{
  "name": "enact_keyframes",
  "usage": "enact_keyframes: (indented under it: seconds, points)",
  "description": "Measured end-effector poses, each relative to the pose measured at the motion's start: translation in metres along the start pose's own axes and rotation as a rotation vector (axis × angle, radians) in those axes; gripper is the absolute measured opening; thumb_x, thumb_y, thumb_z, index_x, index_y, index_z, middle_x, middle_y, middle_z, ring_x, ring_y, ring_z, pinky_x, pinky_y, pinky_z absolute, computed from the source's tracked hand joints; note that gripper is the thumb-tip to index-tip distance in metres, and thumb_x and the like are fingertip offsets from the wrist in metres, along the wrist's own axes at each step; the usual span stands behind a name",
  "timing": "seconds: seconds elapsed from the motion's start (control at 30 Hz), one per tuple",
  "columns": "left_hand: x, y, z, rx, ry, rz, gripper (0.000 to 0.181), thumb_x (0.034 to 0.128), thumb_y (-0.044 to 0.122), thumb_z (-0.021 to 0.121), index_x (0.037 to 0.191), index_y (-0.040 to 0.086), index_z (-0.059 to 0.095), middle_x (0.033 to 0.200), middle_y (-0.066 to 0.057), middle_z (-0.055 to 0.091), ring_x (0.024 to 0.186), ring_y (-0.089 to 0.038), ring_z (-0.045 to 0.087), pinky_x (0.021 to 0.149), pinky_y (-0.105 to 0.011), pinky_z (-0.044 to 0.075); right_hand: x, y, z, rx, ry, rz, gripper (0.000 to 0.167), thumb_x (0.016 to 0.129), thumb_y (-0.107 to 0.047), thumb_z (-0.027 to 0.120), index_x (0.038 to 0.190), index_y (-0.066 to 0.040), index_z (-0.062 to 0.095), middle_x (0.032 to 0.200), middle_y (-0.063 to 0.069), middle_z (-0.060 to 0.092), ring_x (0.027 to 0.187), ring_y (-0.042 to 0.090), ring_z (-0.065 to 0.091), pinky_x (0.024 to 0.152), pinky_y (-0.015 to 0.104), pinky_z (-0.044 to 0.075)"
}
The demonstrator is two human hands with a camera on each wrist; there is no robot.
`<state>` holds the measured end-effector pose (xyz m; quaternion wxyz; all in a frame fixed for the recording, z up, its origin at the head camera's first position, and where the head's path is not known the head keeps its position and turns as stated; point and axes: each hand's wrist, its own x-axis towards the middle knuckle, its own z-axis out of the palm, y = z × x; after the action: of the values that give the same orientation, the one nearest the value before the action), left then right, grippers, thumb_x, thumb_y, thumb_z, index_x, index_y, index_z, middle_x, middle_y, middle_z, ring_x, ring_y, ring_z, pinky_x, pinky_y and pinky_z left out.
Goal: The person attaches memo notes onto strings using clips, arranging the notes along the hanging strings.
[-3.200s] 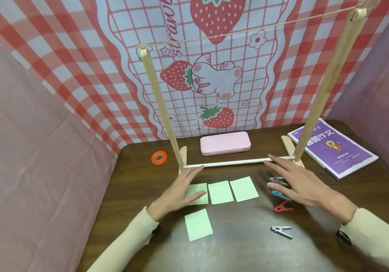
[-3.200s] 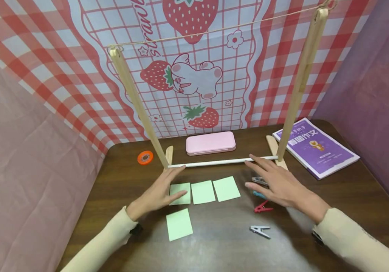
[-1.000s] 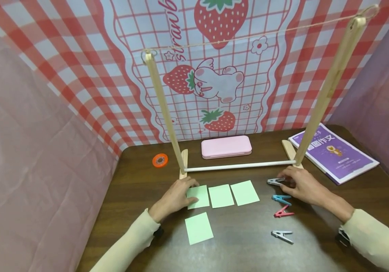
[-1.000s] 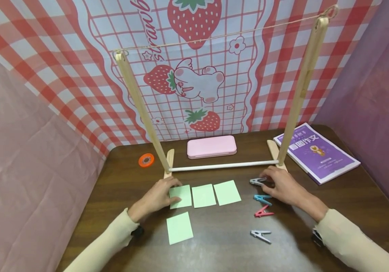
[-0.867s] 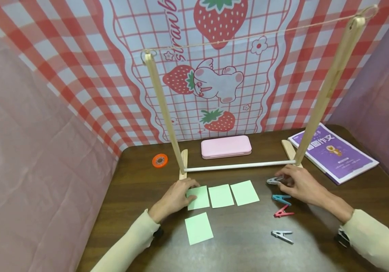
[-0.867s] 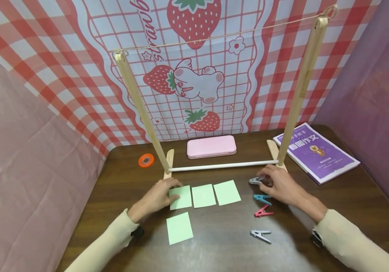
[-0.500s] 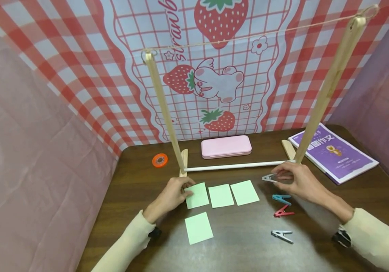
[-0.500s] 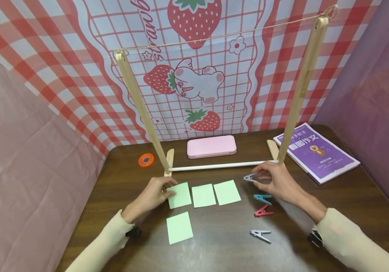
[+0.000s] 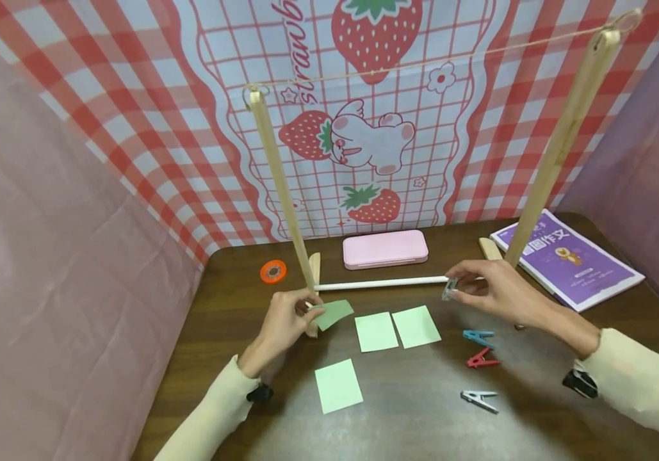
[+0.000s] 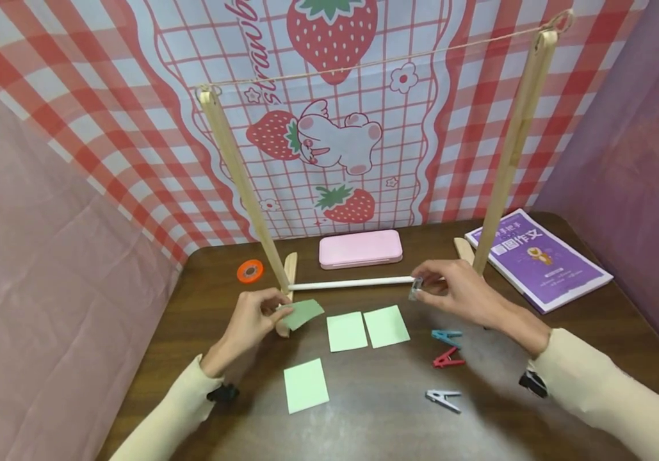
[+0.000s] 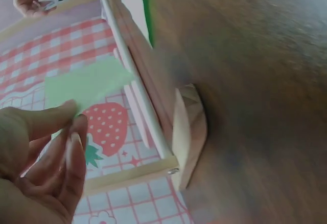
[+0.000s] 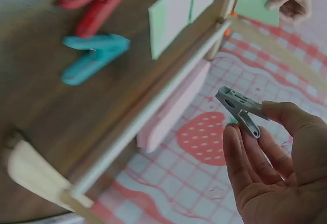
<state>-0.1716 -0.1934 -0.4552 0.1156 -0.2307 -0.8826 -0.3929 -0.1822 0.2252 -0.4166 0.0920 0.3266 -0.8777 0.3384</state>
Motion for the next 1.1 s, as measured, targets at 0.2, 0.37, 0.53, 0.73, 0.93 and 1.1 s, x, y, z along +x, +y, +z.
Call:
enact_keyframes:
  seconds: [0.2, 0.37, 0.53, 0.73, 0.93, 1.1]
  points:
    - [0.005, 0.006, 0.004, -0.092, 0.125, 0.030, 0.008, 0.0878, 0.009, 0.084, 0.094, 0.009, 0.080, 0.087, -0.007, 0.081, 0.068, -0.014, 0.075, 0.060, -0.021, 0.061, 0.025, -0.023, -0.008, -0.030, -0.035, -0.062, 0.027, 0.087, -0.008, 0.083, 0.113, -0.006, 0.074, 0.100, 0.001, 0.079, 0.087, 0.013, 0.077, 0.072, 0.026, 0.065]
    - [0.010, 0.017, 0.004, -0.141, 0.205, 0.030, 0.010, 0.0937, 0.014, 0.079, 0.103, 0.011, 0.080, 0.089, -0.006, 0.081, 0.075, -0.018, 0.078, 0.066, -0.021, 0.061, 0.048, -0.044, -0.017, -0.046, -0.053, -0.089, 0.026, 0.089, -0.009, 0.083, 0.113, -0.007, 0.074, 0.096, -0.001, 0.078, 0.084, 0.010, 0.075, 0.071, 0.024, 0.064]
    - [0.022, 0.029, 0.001, -0.285, 0.276, 0.042, 0.017, 0.0963, 0.012, 0.075, 0.111, 0.005, 0.077, 0.098, -0.014, 0.080, 0.081, -0.029, 0.078, 0.074, -0.025, 0.065, 0.071, -0.064, -0.031, -0.036, -0.071, -0.113, 0.029, 0.090, -0.009, 0.082, 0.117, -0.006, 0.073, 0.102, 0.004, 0.079, 0.087, 0.011, 0.074, 0.073, 0.027, 0.065]
    - [0.037, 0.045, -0.004, -0.452, 0.341, 0.045, 0.021, 0.0976, 0.007, 0.072, 0.116, -0.003, 0.072, 0.104, -0.023, 0.074, 0.084, -0.022, 0.077, 0.079, -0.033, 0.067, 0.098, -0.084, -0.049, -0.079, -0.028, -0.199, 0.034, 0.085, -0.003, 0.085, 0.117, -0.004, 0.072, 0.106, 0.010, 0.080, 0.091, 0.021, 0.077, 0.078, 0.036, 0.066]
    - [0.051, 0.060, -0.009, -0.544, 0.419, 0.028, 0.023, 0.0976, 0.006, 0.072, 0.117, -0.006, 0.070, 0.099, -0.029, 0.071, 0.082, -0.019, 0.077, 0.080, -0.036, 0.066, 0.120, -0.103, -0.066, -0.094, -0.027, -0.231, 0.028, 0.086, -0.004, 0.084, 0.112, -0.005, 0.074, 0.105, 0.007, 0.080, 0.095, 0.023, 0.077, 0.083, 0.041, 0.066]
    - [0.064, 0.071, -0.017, -0.547, 0.474, 0.052, 0.023, 0.0975, 0.006, 0.072, 0.116, -0.007, 0.070, 0.096, -0.030, 0.072, 0.081, -0.020, 0.077, 0.079, -0.035, 0.066, 0.134, -0.118, -0.080, -0.110, 0.007, -0.251, 0.030, 0.086, -0.005, 0.085, 0.114, -0.007, 0.074, 0.108, 0.005, 0.080, 0.097, 0.021, 0.076, 0.087, 0.043, 0.065]
